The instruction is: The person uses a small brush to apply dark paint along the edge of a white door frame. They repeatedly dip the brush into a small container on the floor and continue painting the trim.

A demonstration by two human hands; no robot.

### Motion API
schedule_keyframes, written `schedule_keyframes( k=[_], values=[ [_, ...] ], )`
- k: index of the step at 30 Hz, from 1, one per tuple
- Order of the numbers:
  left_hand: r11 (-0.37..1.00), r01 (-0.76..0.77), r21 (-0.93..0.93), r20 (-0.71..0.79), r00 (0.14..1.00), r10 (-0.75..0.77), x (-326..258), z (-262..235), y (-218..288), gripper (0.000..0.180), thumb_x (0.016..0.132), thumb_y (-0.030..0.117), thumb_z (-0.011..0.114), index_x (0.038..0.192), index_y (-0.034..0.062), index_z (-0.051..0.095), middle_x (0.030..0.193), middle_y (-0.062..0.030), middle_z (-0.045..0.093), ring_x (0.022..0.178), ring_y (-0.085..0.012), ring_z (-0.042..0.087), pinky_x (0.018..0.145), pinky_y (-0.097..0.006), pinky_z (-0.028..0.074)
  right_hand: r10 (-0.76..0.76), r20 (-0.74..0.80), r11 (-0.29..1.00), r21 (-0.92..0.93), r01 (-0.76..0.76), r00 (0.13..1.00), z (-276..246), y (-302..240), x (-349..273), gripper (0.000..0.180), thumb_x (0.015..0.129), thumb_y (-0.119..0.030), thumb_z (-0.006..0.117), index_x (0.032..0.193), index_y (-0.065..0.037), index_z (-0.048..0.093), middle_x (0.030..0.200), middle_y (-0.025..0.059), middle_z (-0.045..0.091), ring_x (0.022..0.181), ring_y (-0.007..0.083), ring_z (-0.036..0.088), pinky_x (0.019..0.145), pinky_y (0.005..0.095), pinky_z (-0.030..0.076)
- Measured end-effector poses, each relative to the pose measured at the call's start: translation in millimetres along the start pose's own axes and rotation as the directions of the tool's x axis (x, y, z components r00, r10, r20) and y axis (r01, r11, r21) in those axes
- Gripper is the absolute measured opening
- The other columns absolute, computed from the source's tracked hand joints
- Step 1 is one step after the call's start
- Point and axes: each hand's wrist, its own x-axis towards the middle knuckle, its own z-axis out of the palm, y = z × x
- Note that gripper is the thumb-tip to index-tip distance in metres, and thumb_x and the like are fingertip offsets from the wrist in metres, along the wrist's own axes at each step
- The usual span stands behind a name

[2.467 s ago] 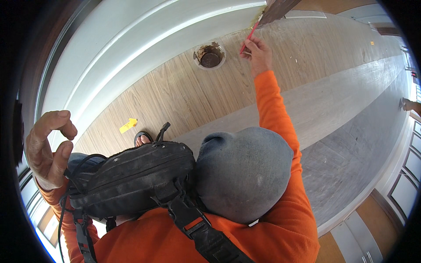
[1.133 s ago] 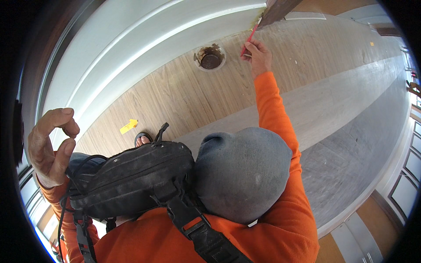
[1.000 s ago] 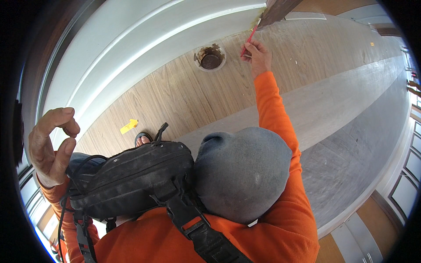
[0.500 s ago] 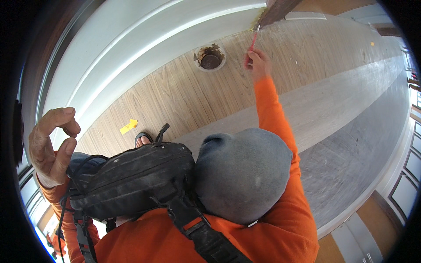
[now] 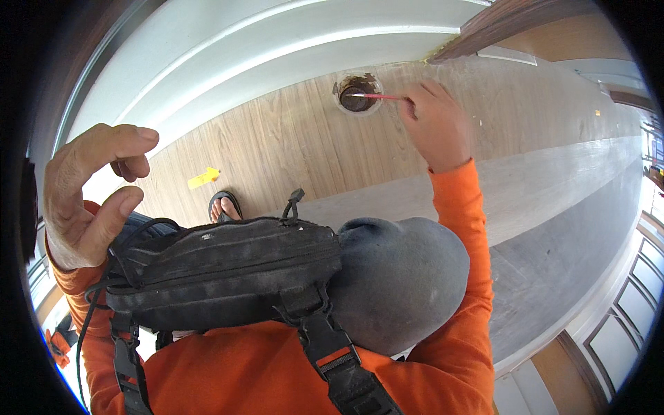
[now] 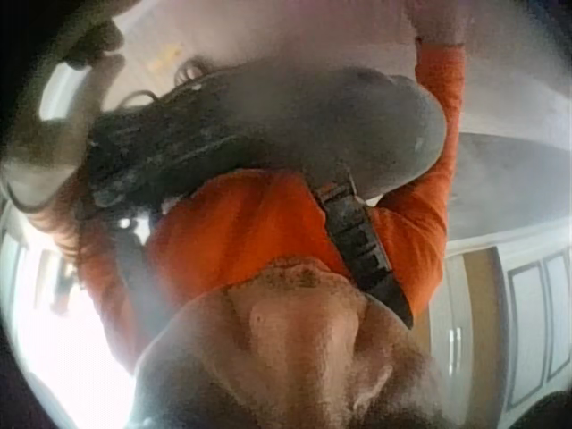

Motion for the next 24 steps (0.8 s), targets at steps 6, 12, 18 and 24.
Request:
schedule_keyframes(
  k=[6,12,18,24],
  values=[
    [1.000,0.018,-0.008,-0.004,1.000,-0.018,-3,0,2,0.043,0.069,0.005,0.059,0.111,-0.0011,0.056,0.075,-0.0113,0.061,0.060,-0.0151,0.056,0.052,-0.027,0.043,-0.126,0.037,0.968,-0.216,0.131,0.991,22,-7,30,0.005,0.076,-0.015,0.059,0.079,-0.011,0.062,0.081,0.0038,0.055,0.083,0.0233,0.057,0.066,0.0377,0.049],
    [0.999,0.031,-0.017,-0.017,0.999,-0.031,-5,-1,4,0.043,0.069,0.005,0.059,0.111,-0.0011,0.056,0.076,-0.0116,0.061,0.060,-0.0152,0.056,0.052,-0.027,0.043,-0.086,0.108,0.950,-0.290,0.114,0.990,36,-11,37,0.006,0.076,-0.014,0.058,0.078,-0.013,0.064,0.082,0.0021,0.056,0.085,0.0227,0.057,0.068,0.0379,0.049],
    [1.000,0.015,-0.009,0.009,1.000,-0.015,-5,-3,3,0.044,0.068,0.004,0.059,0.112,-0.0012,0.056,0.077,-0.0118,0.061,0.060,-0.0150,0.056,0.052,-0.027,0.043,-0.059,0.117,0.948,-0.304,0.092,0.991,41,-6,35,0.007,0.077,-0.013,0.057,0.080,-0.014,0.063,0.084,0.0024,0.055,0.086,0.0223,0.057,0.068,0.0379,0.049],
    [1.000,0.011,-0.029,0.006,1.000,-0.011,-5,-1,3,0.045,0.067,0.004,0.059,0.112,-0.0012,0.056,0.078,-0.0120,0.062,0.060,-0.0152,0.056,0.052,-0.026,0.043,-0.058,0.099,0.960,-0.266,0.083,0.993,43,1,30,0.006,0.077,-0.013,0.057,0.081,-0.013,0.062,0.083,0.0031,0.055,0.085,0.0226,0.057,0.068,0.0375,0.048]
  ],
)
